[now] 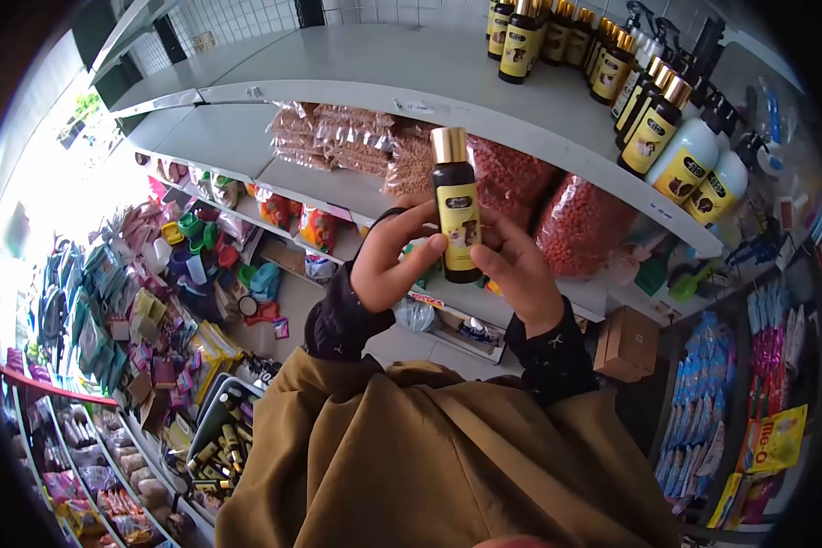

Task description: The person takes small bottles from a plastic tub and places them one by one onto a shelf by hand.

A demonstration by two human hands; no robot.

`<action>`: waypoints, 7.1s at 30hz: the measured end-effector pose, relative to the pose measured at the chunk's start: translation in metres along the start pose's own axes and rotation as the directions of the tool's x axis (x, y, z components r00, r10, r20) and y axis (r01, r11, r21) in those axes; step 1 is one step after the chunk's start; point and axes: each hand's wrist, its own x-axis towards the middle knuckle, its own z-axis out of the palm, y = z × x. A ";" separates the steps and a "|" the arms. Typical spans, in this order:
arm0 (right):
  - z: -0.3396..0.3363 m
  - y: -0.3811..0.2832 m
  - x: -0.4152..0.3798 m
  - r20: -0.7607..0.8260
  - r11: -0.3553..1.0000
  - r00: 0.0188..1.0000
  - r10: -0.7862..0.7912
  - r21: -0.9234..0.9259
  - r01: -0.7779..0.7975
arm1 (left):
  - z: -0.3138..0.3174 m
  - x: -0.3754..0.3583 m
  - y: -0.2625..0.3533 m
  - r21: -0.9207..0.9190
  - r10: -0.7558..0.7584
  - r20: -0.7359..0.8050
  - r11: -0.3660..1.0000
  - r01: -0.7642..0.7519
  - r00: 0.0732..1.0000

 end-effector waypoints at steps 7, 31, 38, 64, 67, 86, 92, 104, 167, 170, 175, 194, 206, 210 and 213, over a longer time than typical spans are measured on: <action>-0.013 -0.007 -0.009 -0.108 0.996 0.992 -0.068 -0.057 0.062 | 0.017 0.019 -0.003 -0.043 0.026 0.045 0.999 -0.024 0.999; -0.105 -0.100 0.143 -0.042 0.388 0.867 -0.496 -0.904 0.178 | -0.015 0.139 -0.034 0.816 0.566 0.023 0.466 -0.343 0.824; -0.110 -0.101 0.150 -0.116 0.255 0.889 -0.444 -0.967 0.002 | -0.017 0.138 -0.035 0.801 0.571 0.017 0.483 -0.353 0.821; -0.109 -0.105 0.168 -0.256 0.268 0.872 -0.416 -0.951 -0.152 | -0.017 0.138 -0.039 0.789 0.576 0.008 0.499 -0.359 0.818; -0.112 -0.104 0.168 -0.254 0.282 0.875 -0.411 -0.949 -0.143 | -0.017 0.138 -0.040 0.789 0.584 0.010 0.494 -0.365 0.812; -0.118 -0.100 0.175 -0.194 0.126 0.853 -0.485 -0.980 -0.152 | -0.015 0.138 -0.038 0.800 0.576 -0.011 0.495 -0.338 0.818; -0.089 -0.102 0.152 -0.178 0.153 0.809 -0.560 -0.982 -0.111 | -0.020 0.137 -0.038 0.811 0.545 0.040 0.472 -0.346 0.838; 0.061 0.041 0.049 -0.177 0.798 0.812 -0.556 -0.385 0.463 | -0.042 -0.050 -0.013 0.556 0.132 -0.138 0.830 -0.034 0.982; 0.245 0.377 -0.019 0.767 0.824 0.466 0.441 -0.552 0.128 | -0.081 -0.515 -0.073 -0.288 -0.456 -0.836 -0.108 0.952 -0.305; 0.246 0.368 -0.010 0.711 0.829 0.491 0.503 -0.557 -0.042 | -0.074 -0.510 -0.055 -0.239 -0.343 -0.933 0.371 0.897 -0.106; 0.253 0.346 0.004 0.598 0.786 0.511 0.618 -0.488 -0.380 | -0.082 -0.454 -0.001 0.013 -0.198 -0.964 0.633 0.774 0.179; 0.178 0.176 0.032 0.422 0.890 0.831 0.361 0.111 -0.442 | -0.078 -0.269 0.040 -0.128 -0.369 -0.732 0.900 0.416 0.573; 0.102 0.095 0.010 0.058 0.942 0.975 0.216 0.252 -0.224 | -0.025 -0.172 0.040 -0.417 -0.408 -0.362 0.875 0.245 0.838; 0.082 0.070 -0.004 0.013 0.983 0.996 0.094 0.157 -0.095 | -0.011 -0.146 0.035 -0.458 -0.349 -0.269 0.866 0.199 0.898; 0.064 0.060 -0.010 -0.039 0.994 0.999 -0.008 0.106 0.013 | -0.005 -0.124 0.030 -0.413 -0.287 -0.191 0.891 0.188 0.939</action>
